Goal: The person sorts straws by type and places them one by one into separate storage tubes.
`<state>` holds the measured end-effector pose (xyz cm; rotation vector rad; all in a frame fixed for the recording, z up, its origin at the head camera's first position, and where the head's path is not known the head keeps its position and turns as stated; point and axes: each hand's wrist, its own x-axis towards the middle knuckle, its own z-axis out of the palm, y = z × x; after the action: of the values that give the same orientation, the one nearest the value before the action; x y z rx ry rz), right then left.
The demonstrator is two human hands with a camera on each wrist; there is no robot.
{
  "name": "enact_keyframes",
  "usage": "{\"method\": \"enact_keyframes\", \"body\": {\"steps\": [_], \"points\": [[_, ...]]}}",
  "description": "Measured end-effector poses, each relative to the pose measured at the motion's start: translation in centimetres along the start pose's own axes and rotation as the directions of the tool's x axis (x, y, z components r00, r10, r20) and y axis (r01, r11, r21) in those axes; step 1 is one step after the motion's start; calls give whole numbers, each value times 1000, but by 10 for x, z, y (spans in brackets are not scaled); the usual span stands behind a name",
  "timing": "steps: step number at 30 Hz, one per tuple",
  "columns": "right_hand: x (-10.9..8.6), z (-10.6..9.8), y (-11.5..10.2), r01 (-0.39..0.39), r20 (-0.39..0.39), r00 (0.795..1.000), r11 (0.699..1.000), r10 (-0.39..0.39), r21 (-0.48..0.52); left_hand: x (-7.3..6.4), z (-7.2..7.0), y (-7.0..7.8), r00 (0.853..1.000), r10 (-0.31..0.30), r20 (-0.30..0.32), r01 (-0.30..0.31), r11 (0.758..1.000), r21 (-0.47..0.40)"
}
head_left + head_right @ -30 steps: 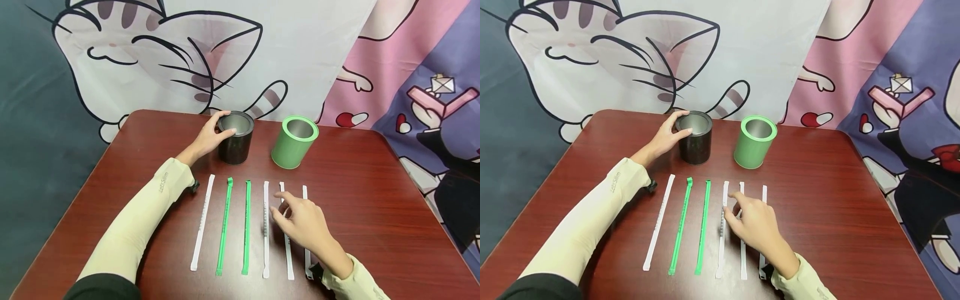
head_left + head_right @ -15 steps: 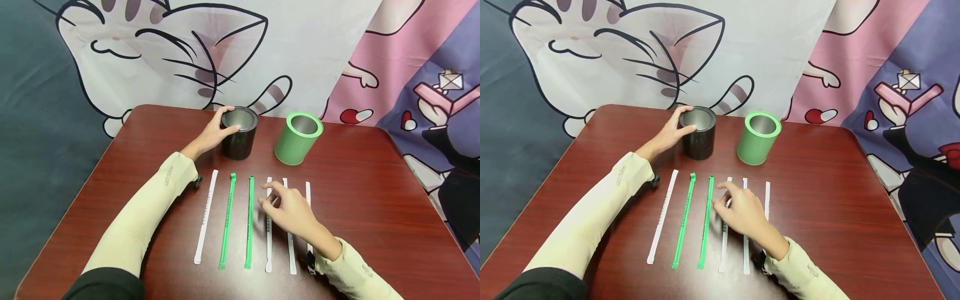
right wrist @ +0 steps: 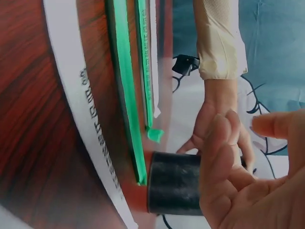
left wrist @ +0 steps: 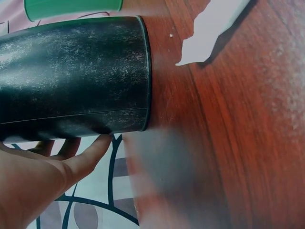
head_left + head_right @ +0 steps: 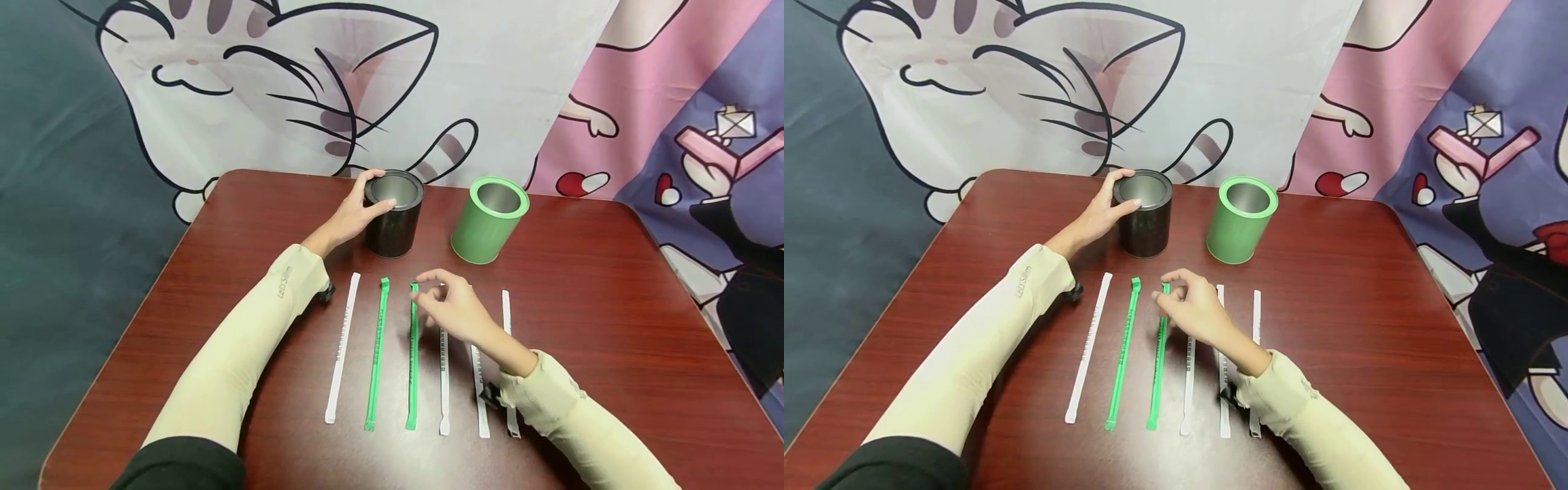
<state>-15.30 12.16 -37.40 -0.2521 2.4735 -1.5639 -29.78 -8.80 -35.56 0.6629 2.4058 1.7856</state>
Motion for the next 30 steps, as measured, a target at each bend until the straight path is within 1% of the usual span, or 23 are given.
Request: {"method": "enact_keyframes", "body": {"steps": [3,7,11,13,16,21,24,30], "points": [[11,6,0,-63,-9,998,996,64,69,1,-1,-1,1000,0,1,0,1000,-3],[26,14,2,-106,-15,994,992,107,70,2,-2,-2,1000,6,1,-6,1000,-14],[36,21,4,-164,37,986,982,161,89,2,-2,-3,1000,0,15,0,1000,-22],[39,24,5,-206,67,978,972,199,114,1,-1,-3,1000,-5,22,6,1000,-19],[42,26,6,-259,89,965,953,248,158,1,-1,-2,1000,-7,25,7,1000,-14],[46,30,6,-347,123,937,906,326,241,2,-1,-2,1000,-2,25,2,1000,-20],[47,32,6,-374,123,927,890,353,261,2,0,-2,1000,0,27,1,1000,-12],[54,37,12,-392,120,920,878,373,274,2,1,-2,1000,-12,29,12,1000,-25]]}}
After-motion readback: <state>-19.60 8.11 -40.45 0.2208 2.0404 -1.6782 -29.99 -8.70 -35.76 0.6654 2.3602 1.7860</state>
